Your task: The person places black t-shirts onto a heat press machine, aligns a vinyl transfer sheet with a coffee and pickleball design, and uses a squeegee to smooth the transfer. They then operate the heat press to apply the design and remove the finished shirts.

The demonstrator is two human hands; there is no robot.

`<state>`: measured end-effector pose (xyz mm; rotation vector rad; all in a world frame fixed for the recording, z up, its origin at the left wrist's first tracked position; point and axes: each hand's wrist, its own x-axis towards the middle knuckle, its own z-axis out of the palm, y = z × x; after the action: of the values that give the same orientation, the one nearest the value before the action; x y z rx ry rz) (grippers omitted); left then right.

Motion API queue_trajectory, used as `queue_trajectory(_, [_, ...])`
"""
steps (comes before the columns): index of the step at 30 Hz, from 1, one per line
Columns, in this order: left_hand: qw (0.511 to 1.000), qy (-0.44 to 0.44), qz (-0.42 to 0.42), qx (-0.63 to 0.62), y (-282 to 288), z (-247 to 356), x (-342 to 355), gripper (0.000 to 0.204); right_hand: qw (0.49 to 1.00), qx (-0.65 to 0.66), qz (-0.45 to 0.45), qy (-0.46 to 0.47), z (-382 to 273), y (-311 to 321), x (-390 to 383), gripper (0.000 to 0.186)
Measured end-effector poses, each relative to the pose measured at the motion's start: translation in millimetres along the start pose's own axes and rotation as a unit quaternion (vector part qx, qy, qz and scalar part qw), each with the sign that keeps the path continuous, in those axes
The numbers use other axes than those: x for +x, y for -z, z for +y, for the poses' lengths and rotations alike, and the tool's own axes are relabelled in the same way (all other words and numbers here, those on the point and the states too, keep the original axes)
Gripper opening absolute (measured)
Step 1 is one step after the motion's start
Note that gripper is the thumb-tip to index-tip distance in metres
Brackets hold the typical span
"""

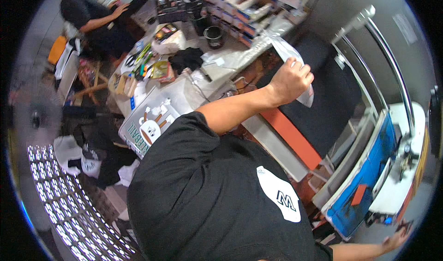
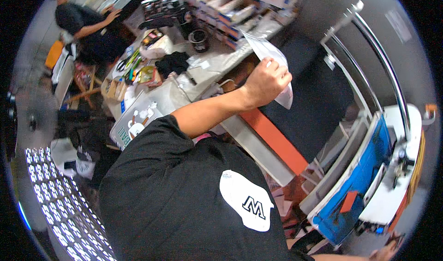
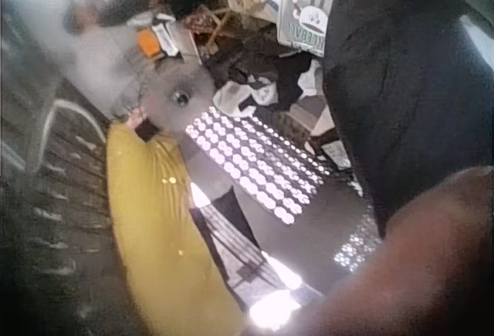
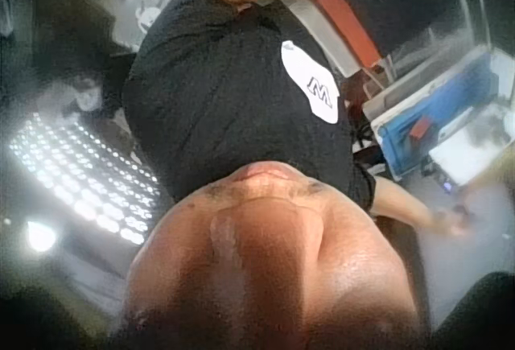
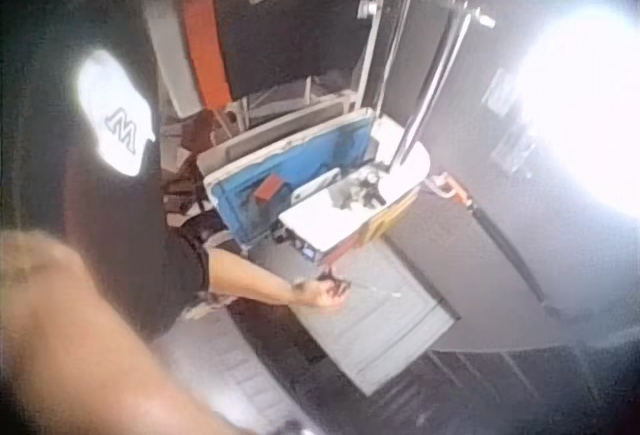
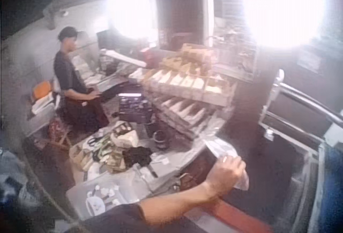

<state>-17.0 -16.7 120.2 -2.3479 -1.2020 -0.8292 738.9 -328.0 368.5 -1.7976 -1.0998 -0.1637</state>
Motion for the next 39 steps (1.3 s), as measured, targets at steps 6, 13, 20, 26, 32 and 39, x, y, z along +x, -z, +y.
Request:
queue_trajectory(6, [0.969,-0.12,-0.186,-0.112,-77,34,-59,0.024,0.957,0.159,-0.222,-0.096,-146,-241,-258,0.041])
queue_trajectory(13, [0.957,-0.051,-0.197,-0.205,-106,38,-39,0.047,0.705,0.301,-0.452,-0.456,-166,-389,-426,0.034])
queue_trajectory(20, [0.955,-0.002,-0.265,-0.135,-92,74,-47,0.06,0.67,0.393,-0.368,-0.512,-182,-412,-438,0.045])
queue_trajectory(26, [0.821,-0.065,-0.392,-0.41,-121,-6,-25,0.063,0.67,0.393,-0.377,-0.505,-176,-416,-444,0.045])
queue_trajectory(32, [0.846,0.097,-0.284,-0.442,-108,13,-1,0.041,0.68,0.38,-0.383,-0.497,-177,-427,-443,0.044])
queue_trajectory(39, [0.948,-0.098,-0.254,-0.164,-141,42,-23,0.065,0.682,0.363,-0.391,-0.501,-179,-427,-428,0.043])
